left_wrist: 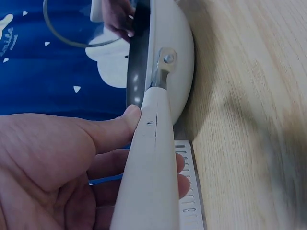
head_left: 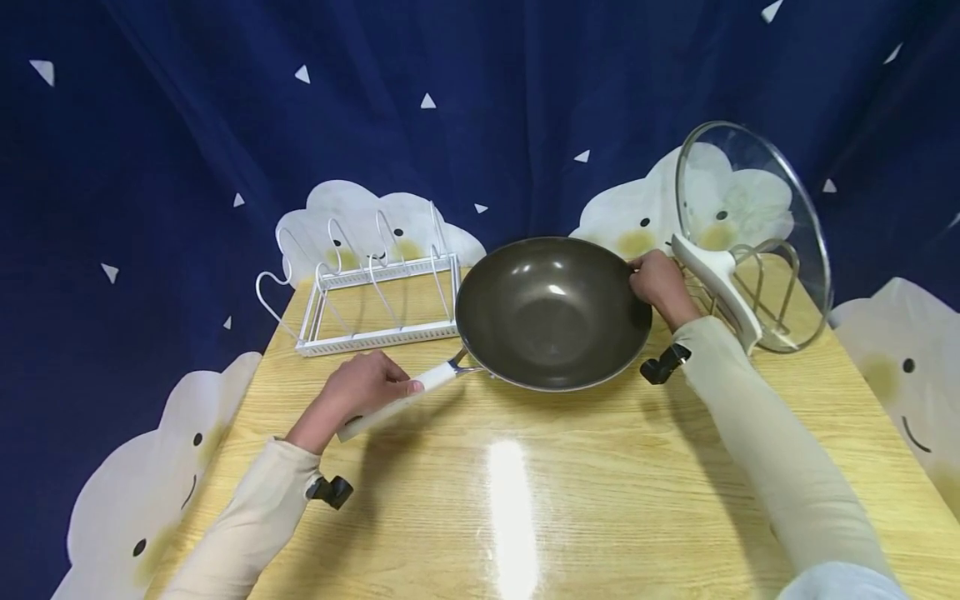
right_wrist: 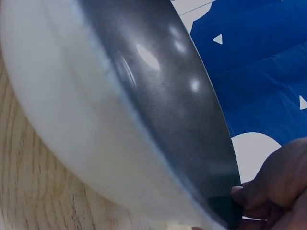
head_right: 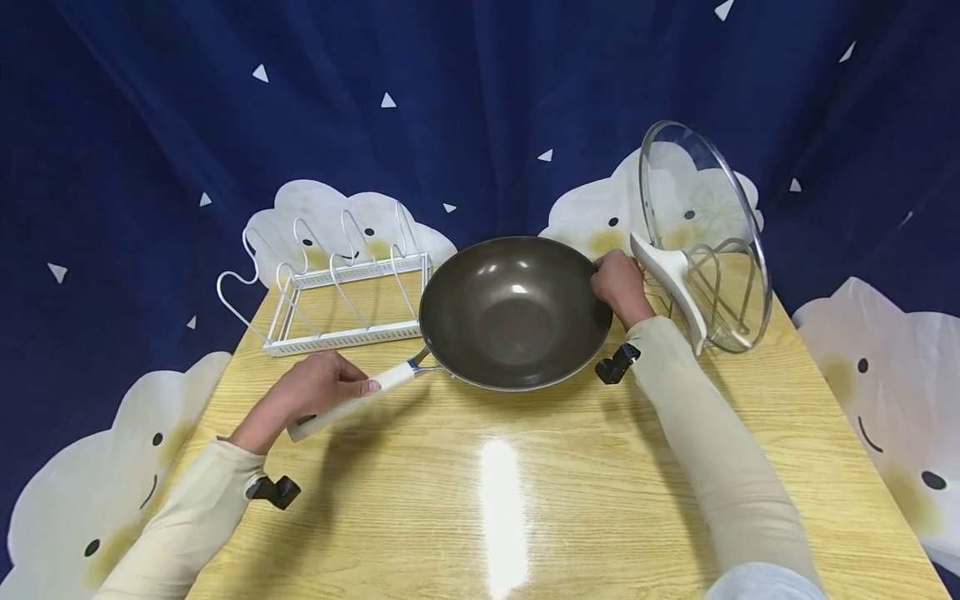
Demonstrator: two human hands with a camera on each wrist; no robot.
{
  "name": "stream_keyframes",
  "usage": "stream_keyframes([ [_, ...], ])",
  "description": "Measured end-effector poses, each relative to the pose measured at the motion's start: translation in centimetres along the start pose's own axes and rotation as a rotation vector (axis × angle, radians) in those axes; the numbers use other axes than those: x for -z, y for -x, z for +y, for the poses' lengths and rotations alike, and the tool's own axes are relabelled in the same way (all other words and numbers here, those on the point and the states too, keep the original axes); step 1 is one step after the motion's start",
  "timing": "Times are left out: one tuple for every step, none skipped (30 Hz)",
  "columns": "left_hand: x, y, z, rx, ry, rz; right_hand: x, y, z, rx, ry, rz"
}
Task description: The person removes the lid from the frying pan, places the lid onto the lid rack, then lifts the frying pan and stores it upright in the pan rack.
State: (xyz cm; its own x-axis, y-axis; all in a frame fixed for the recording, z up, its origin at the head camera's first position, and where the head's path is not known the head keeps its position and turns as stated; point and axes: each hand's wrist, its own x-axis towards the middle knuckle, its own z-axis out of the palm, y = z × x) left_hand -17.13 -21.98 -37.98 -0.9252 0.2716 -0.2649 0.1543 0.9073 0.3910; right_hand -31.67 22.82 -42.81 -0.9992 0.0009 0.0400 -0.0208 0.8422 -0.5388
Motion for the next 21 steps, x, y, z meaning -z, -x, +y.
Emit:
stream_keyframes([
  [-0.1, 0.0, 0.1, 0.008, 0.007, -0.002, 0.0, -0.1, 0.0, -0.003, -0.004, -0.002],
  [-0.1, 0.0, 0.1, 0.014, 0.011, -0.002, -0.1, -0.2, 0.0, -0.004, -0.003, -0.002],
  [-0.2, 0.0, 0.2, 0.023, 0.017, -0.003, -0.1, -0.2, 0.0, -0.005, -0.006, 0.001],
  [-0.2, 0.0, 0.3, 0.030, 0.018, -0.002, -0.2, -0.3, 0.0, -0.009, -0.010, 0.003],
  [-0.3, 0.0, 0.3, 0.030, 0.021, -0.003, -0.3, -0.4, 0.0, -0.012, -0.011, 0.009],
  [-0.4, 0.0, 0.3, 0.030, 0.024, -0.002, -0.3, -0.4, 0.0, -0.017, -0.013, 0.015],
  [-0.4, 0.0, 0.3, 0.028, 0.028, -0.004, -0.4, -0.5, -0.1, -0.019, -0.010, 0.024],
  [-0.4, 0.0, 0.4, 0.031, 0.033, -0.007, -0.5, -0.6, -0.1, -0.022, -0.005, 0.032],
  [-0.5, 0.1, 0.4, 0.034, 0.037, -0.012, -0.6, -0.7, -0.2, -0.024, 0.000, 0.039],
  [-0.5, 0.1, 0.4, 0.035, 0.040, -0.016, -0.7, -0.7, -0.2, -0.025, 0.008, 0.047],
  [-0.6, 0.1, 0.5, 0.034, 0.042, -0.022, -0.8, -0.8, -0.3, -0.023, 0.014, 0.056],
  [-0.6, 0.2, 0.5, 0.035, 0.044, -0.028, -0.8, -0.9, -0.3, -0.022, 0.011, 0.061],
  [-0.7, 0.2, 0.5, 0.036, 0.044, -0.032, -0.8, -1.0, -0.4, -0.017, 0.007, 0.067],
  [-0.7, 0.2, 0.6, 0.036, 0.044, -0.033, -0.8, -1.1, -0.4, -0.011, 0.002, 0.072],
  [-0.8, 0.2, 0.7, 0.032, 0.043, -0.035, -0.8, -1.3, -0.4, -0.003, -0.001, 0.077],
  [-0.8, 0.3, 0.8, 0.028, 0.044, -0.037, -0.7, -1.4, -0.4, -0.001, -0.010, 0.079],
  [-0.8, 0.3, 0.9, 0.022, 0.043, -0.040, -0.6, -1.5, -0.4, 0.001, -0.016, 0.078],
  [-0.9, 0.3, 1.0, 0.020, 0.045, -0.043, -0.6, -1.6, -0.5, 0.000, -0.019, 0.074],
  [-0.9, 0.4, 1.1, 0.017, 0.046, -0.046, -0.5, -1.6, -0.4, -0.002, -0.015, 0.068],
  [-0.9, 0.4, 1.2, 0.015, 0.049, -0.050, -0.4, -1.7, -0.4, -0.008, -0.012, 0.061],
  [-1.0, 0.4, 1.2, 0.010, 0.048, -0.054, -0.4, -1.8, -0.5, -0.017, -0.010, 0.053],
])
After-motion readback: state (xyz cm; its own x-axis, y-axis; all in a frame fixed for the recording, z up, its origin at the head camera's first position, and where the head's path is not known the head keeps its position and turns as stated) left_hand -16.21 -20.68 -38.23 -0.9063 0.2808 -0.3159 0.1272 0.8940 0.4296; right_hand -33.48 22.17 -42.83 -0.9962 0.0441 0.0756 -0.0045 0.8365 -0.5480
